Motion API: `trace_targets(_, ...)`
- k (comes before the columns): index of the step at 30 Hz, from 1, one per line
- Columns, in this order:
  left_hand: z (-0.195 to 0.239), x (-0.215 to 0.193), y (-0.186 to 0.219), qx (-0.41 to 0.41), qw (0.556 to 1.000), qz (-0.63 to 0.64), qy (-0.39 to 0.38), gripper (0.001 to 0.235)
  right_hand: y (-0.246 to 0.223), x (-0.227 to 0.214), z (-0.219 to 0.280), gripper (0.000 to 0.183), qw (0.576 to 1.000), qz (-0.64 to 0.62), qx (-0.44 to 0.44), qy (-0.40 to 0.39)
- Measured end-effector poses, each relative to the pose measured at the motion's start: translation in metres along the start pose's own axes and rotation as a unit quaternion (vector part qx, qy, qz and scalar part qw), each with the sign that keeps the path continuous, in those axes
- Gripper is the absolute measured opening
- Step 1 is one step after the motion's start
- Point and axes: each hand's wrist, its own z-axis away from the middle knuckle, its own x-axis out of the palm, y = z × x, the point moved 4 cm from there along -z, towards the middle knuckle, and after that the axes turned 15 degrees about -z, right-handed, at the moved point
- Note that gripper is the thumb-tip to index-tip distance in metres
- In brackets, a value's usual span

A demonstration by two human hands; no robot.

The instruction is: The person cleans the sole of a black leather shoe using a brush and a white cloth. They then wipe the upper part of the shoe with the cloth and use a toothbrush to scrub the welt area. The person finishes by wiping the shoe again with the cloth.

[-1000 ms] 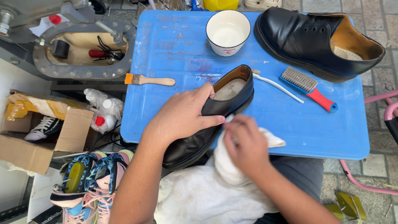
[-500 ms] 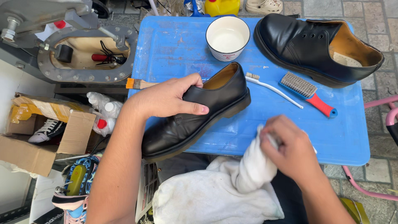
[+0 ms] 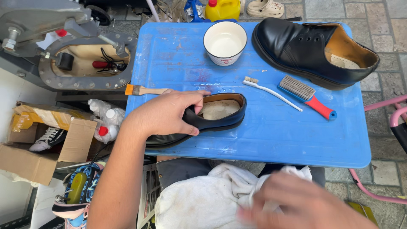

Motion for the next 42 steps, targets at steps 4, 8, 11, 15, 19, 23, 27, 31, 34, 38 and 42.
trace_targets(4, 0.004, 0.004, 0.007, -0.037, 0.999, -0.021, -0.027, 0.047, -0.013, 0.004, 0.001, 0.021, 0.989, -0.14, -0.042, -0.038)
trace_targets(8, 0.007, 0.008, 0.01, -0.042, 0.999, -0.022, -0.001, 0.047, -0.008, -0.006, 0.01, 0.028, 0.988, -0.15, -0.039, -0.014)
trace_targets(11, 0.01, 0.013, 0.006, -0.035, 0.999, -0.004, 0.023, 0.047, 0.0, -0.014, 0.009, 0.035, 0.991, -0.126, -0.043, 0.029)
trace_targets(15, 0.016, 0.019, 0.002, -0.029, 0.997, 0.027, 0.068, 0.061, -0.015, -0.025, 0.011, 0.044, 0.99, -0.042, -0.069, 0.119)
trace_targets(19, 0.039, 0.021, 0.009, -0.097, 0.985, 0.019, 0.142, 0.08, -0.024, -0.036, 0.014, 0.053, 0.965, 0.057, -0.107, 0.234)
trace_targets(23, 0.08, 0.036, 0.024, -0.141, 0.942, -0.109, 0.284, 0.081, 0.018, -0.05, -0.024, 0.063, 0.945, 0.131, -0.095, 0.283)
trace_targets(27, 0.106, 0.057, 0.019, -0.233, 0.889, -0.178, 0.351, 0.085, 0.074, -0.051, -0.073, 0.092, 0.967, 0.101, -0.037, 0.23)
trace_targets(31, 0.129, 0.079, -0.003, -0.248, 0.873, -0.041, 0.418, 0.076, 0.113, -0.04, -0.085, 0.09, 0.978, 0.003, 0.021, 0.207)
trace_targets(34, 0.133, 0.094, -0.01, -0.242, 0.847, 0.023, 0.473, 0.069, 0.132, -0.04, -0.084, 0.074, 0.973, -0.023, 0.013, 0.228)
trace_targets(38, 0.122, 0.102, -0.006, -0.24, 0.806, 0.068, 0.537, 0.063, 0.157, -0.049, -0.079, 0.059, 0.945, -0.141, 0.016, 0.295)
trace_targets(42, 0.098, 0.101, 0.006, -0.27, 0.807, 0.05, 0.523, 0.054, 0.166, -0.058, -0.075, 0.052, 0.927, -0.145, -0.061, 0.34)
